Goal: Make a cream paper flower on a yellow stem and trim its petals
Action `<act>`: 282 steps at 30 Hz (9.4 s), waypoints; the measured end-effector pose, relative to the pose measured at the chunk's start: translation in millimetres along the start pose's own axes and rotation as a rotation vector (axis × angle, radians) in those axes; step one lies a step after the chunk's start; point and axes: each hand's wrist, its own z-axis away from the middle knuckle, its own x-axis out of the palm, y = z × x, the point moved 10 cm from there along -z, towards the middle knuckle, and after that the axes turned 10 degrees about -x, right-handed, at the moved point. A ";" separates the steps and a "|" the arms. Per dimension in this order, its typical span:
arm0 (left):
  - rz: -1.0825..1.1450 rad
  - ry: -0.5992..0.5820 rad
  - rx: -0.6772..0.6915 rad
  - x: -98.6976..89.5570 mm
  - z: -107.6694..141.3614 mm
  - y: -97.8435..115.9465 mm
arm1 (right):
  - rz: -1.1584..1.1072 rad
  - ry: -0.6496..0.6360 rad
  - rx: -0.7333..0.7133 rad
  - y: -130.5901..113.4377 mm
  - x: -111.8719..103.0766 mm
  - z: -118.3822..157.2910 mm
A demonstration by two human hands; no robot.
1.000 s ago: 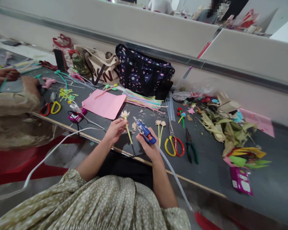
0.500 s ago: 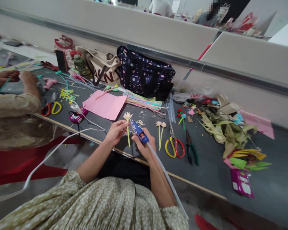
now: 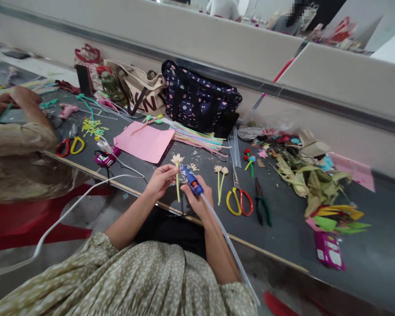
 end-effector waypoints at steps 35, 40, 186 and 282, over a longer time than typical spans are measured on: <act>-0.016 0.000 0.012 2.6 2.2 3.2 | 0.055 -0.012 -0.013 3.4 -0.3 3.1; -0.015 0.009 0.016 2.4 2.9 5.1 | 0.081 -0.048 -0.041 1.4 0.1 2.1; 0.219 -0.147 -0.071 9.6 -37.0 -34.0 | -0.268 0.354 0.218 96.4 -9.3 -39.1; -0.172 -0.062 0.276 19.4 8.7 18.6 | -0.138 0.221 -0.149 -33.0 -47.8 -43.4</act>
